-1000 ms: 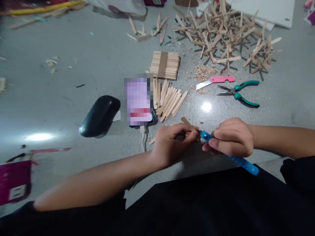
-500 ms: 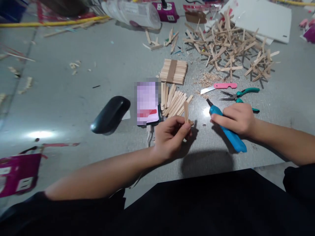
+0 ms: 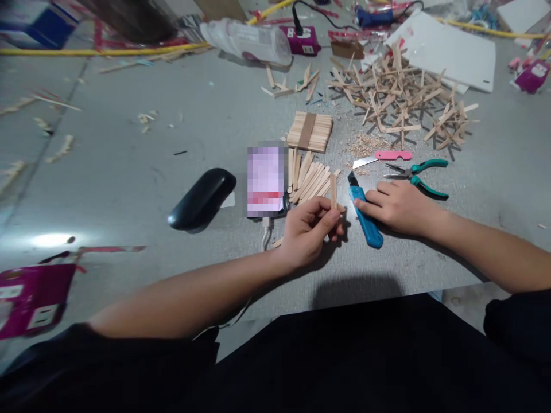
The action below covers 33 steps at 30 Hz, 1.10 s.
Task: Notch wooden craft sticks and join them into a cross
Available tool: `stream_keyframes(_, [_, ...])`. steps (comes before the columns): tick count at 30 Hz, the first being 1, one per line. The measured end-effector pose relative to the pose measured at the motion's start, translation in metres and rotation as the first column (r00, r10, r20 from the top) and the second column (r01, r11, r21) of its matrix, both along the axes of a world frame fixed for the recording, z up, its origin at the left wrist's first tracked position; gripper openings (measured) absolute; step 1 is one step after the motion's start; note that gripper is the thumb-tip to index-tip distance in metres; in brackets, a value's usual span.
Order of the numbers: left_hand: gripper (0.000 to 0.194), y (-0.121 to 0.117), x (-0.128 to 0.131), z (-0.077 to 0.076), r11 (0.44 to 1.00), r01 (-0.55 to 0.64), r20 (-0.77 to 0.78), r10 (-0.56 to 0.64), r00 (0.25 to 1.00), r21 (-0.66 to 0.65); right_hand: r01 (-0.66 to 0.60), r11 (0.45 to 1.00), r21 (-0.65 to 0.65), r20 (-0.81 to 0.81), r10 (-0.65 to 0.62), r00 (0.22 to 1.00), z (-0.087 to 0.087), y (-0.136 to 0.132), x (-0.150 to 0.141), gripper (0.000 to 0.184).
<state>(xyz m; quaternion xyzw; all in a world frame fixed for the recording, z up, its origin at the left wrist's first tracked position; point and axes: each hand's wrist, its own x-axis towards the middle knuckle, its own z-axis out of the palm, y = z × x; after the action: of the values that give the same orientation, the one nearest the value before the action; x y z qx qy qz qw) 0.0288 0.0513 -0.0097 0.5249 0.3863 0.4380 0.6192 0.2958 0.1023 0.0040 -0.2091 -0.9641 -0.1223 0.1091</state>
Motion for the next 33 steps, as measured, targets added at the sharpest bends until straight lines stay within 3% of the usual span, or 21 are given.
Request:
stream_keyframes(4, [0.053,0.002,0.000,0.000,0.999,-0.014,0.005,0.013,1.000,0.041,0.041,0.999,-0.020,-0.027,-0.042,0.999,0.010,0.002,0.004,0.034])
stream_keyframes(7, [0.053,0.004,0.000,-0.002,0.998,-0.026,-0.012,0.027,1.000,0.059,0.252,0.963,-0.099,-0.040,-0.257,0.966,0.024,0.012,0.025,0.027])
stream_keyframes(8, [0.053,0.004,0.000,-0.003,0.998,-0.032,-0.014,0.033,0.999,0.060,0.338,0.933,-0.120,-0.027,-0.343,0.939,0.027,0.016,0.037,0.032])
stream_keyframes(10, [0.051,0.004,0.001,-0.003,0.997,-0.048,-0.009,0.049,0.999,0.059,0.470,0.875,-0.116,0.010,-0.472,0.882,0.029,0.025,0.062,0.061])
stream_keyframes(12, [0.048,0.004,0.002,-0.004,0.996,-0.064,0.007,0.064,0.998,0.058,0.487,0.870,-0.079,0.067,-0.482,0.873,0.026,0.032,0.086,0.081])
stream_keyframes(14, [0.044,0.004,0.003,-0.003,0.996,-0.072,0.023,0.071,0.997,0.049,0.494,0.864,-0.094,0.124,-0.482,0.867,0.022,0.035,0.100,0.077])
stream_keyframes(17, [0.039,0.005,0.005,-0.001,0.996,-0.084,0.044,0.083,0.996,0.020,0.592,0.784,-0.190,0.240,-0.547,0.802,0.023,0.034,0.099,0.052])
stream_keyframes(19, [0.038,0.005,0.005,-0.001,0.996,-0.094,0.058,0.094,0.994,0.006,0.614,0.747,-0.255,0.279,-0.551,0.787,0.029,0.032,0.090,0.046])
stream_keyframes(23, [0.039,0.004,0.004,-0.002,0.997,-0.079,0.094,0.078,0.992,0.000,0.536,0.743,-0.401,0.176,-0.511,0.841,0.033,0.027,0.071,0.049])
stream_keyframes(27, [0.042,0.002,0.002,-0.005,0.999,-0.038,0.150,0.040,0.988,-0.022,0.273,0.813,-0.514,-0.095,-0.370,0.924,0.021,0.012,0.052,0.037])
stream_keyframes(31, [0.045,0.002,0.002,-0.006,1.000,-0.028,0.188,0.030,0.982,-0.010,0.019,0.882,-0.472,-0.353,-0.209,0.912,0.003,-0.005,0.028,0.035])
stream_keyframes(33, [0.045,0.002,0.002,-0.007,0.999,-0.033,0.204,0.030,0.978,0.012,-0.052,0.919,-0.390,-0.414,-0.125,0.902,-0.004,-0.009,0.019,0.036])
